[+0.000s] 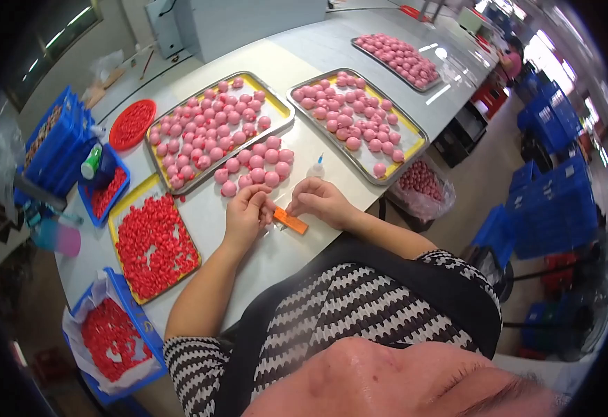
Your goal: The person assembles toy figures by applying glue from a bottle onto small plastic pieces and attaching them to round figurines, then arranges the assembled figures onto a tray.
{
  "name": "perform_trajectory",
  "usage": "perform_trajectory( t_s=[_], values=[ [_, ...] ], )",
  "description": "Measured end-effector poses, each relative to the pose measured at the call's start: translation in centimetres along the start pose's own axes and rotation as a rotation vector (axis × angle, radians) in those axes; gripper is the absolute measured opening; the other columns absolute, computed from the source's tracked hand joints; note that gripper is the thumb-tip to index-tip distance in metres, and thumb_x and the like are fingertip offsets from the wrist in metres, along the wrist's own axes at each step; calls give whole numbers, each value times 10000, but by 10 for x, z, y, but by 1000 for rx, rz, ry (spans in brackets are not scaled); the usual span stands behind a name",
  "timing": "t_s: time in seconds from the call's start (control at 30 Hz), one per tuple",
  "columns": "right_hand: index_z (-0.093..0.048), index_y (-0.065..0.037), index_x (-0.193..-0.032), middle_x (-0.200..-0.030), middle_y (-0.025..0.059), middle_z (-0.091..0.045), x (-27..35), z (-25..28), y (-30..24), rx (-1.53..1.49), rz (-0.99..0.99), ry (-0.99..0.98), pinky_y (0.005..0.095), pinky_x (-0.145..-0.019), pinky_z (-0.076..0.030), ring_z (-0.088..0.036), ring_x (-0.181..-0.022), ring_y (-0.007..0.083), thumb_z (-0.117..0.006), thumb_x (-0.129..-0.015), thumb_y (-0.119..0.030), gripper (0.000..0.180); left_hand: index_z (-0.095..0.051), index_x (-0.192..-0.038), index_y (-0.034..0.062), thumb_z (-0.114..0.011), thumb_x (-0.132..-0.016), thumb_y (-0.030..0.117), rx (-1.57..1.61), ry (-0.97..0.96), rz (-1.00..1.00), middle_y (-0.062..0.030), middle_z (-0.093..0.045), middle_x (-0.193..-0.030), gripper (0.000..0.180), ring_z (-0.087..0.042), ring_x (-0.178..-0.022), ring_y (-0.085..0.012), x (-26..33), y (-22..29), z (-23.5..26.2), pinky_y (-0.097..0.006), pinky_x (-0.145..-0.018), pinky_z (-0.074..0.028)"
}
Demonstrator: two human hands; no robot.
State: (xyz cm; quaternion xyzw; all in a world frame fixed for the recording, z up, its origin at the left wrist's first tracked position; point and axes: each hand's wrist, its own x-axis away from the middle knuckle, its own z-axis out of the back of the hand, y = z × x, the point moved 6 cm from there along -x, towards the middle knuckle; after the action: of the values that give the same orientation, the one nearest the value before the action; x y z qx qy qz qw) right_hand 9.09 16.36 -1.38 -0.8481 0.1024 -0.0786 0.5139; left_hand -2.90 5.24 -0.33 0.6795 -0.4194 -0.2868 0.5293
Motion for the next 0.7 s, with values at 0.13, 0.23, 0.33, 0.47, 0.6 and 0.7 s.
perform_trajectory(
  t_s=[0.13, 0.23, 0.33, 0.47, 0.6, 0.7],
  values=[
    [-505, -7, -1023, -909, 125, -611, 3, 3, -8, -25, 4, 16, 369, -811, -505, -625, -894, 230, -498, -914, -83, 134, -537, -999, 35, -424, -966, 145, 34, 12, -7, -29, -517, -617, 161, -432, -475, -72, -4, -2, -3, -189, -429, -318],
    [-504, -11, -1019, -882, 107, -611, 4, 6, -3, -18, 50, 7, 346, -777, -514, -627, -870, 216, -504, -907, -67, 125, -546, -980, 25, -420, -965, 130, 18, 4, -12, -7, -490, -612, 165, -394, -484, -59, -5, -3, -3, -190, -450, -312],
    [-503, -14, -1004, -883, 94, -610, 6, 5, -4, 39, 30, 18, 318, -770, -510, -621, -846, 185, -498, -907, -68, 111, -541, -988, 29, -419, -969, 153, -10, -27, -2, -21, -513, -682, 176, -418, -500, -63, -5, -4, -6, -185, -451, -322],
    [-501, -10, -992, -871, 87, -605, 7, 4, -7, 77, 30, 17, 304, -762, -506, -615, -823, 169, -490, -902, -65, 107, -487, -1076, 31, -401, -971, 136, 14, -38, 8, -29, -517, -746, 171, -429, -557, -64, -4, -3, -10, -190, -506, -357],
    [-499, -4, -981, -854, 78, -597, 9, 3, -10, 114, 33, -24, 302, -754, -504, -611, -812, 166, -482, -898, -68, 106, -453, -1070, 41, -412, -967, 136, 15, -19, 8, -62, -557, -785, 145, -444, -546, -75, -8, -8, -2, -191, -504, -369],
    [-507, -8, -966, -846, 66, -595, 17, 4, -19, 136, 38, -63, 283, -729, -496, -606, -810, 154, -489, -898, -83, 103, -472, -1004, 42, -430, -960, 121, 4, -12, 2, -80, -574, -795, 100, -443, -515, -81, -12, -10, -5, -194, -480, -362]
  ],
)
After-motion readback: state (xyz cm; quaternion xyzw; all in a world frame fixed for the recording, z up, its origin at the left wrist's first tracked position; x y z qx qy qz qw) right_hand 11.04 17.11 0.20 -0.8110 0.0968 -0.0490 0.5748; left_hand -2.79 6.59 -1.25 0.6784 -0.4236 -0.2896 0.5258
